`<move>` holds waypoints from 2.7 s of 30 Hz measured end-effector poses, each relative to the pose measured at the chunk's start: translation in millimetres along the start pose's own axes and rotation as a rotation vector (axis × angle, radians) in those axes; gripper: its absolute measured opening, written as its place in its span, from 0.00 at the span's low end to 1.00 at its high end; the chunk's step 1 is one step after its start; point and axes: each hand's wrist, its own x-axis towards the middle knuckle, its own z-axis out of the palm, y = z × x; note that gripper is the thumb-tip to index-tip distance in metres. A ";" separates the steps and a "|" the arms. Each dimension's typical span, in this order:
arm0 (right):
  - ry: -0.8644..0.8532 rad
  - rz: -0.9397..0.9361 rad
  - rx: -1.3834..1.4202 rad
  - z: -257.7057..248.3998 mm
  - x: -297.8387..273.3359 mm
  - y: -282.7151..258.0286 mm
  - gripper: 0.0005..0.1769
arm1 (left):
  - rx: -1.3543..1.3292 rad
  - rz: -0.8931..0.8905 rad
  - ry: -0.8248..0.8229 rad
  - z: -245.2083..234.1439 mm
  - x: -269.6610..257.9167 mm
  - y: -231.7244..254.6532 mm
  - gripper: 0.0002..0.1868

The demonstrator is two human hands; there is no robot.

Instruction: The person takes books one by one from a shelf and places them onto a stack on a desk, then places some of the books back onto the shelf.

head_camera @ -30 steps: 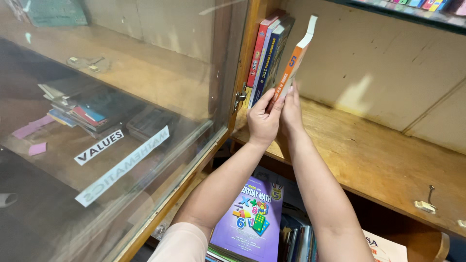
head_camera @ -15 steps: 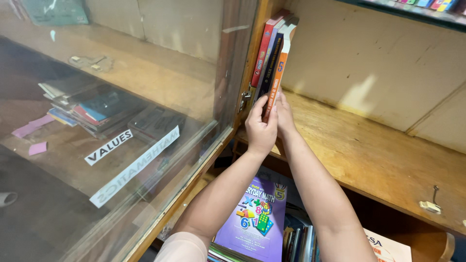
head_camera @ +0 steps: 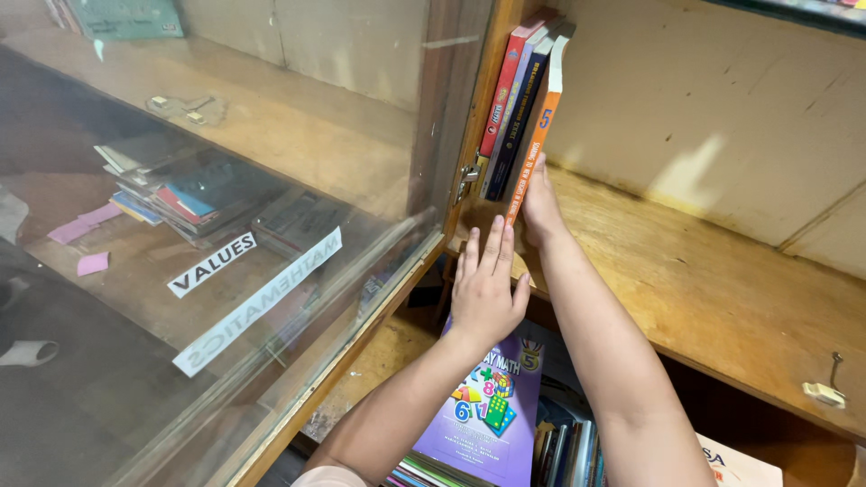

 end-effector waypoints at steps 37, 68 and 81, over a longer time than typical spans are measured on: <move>0.021 0.209 0.116 3.0 113.7 15.3 0.48 | -0.056 -0.370 -0.581 69.4 107.5 -55.6 0.41; -0.439 0.179 -0.644 -146.6 -216.5 -40.9 0.22 | -0.234 -0.027 0.037 59.8 67.3 -44.0 0.27; -0.414 0.587 -0.967 -143.9 -232.8 103.6 0.23 | -0.567 -0.104 -0.381 20.7 -109.6 -97.4 0.10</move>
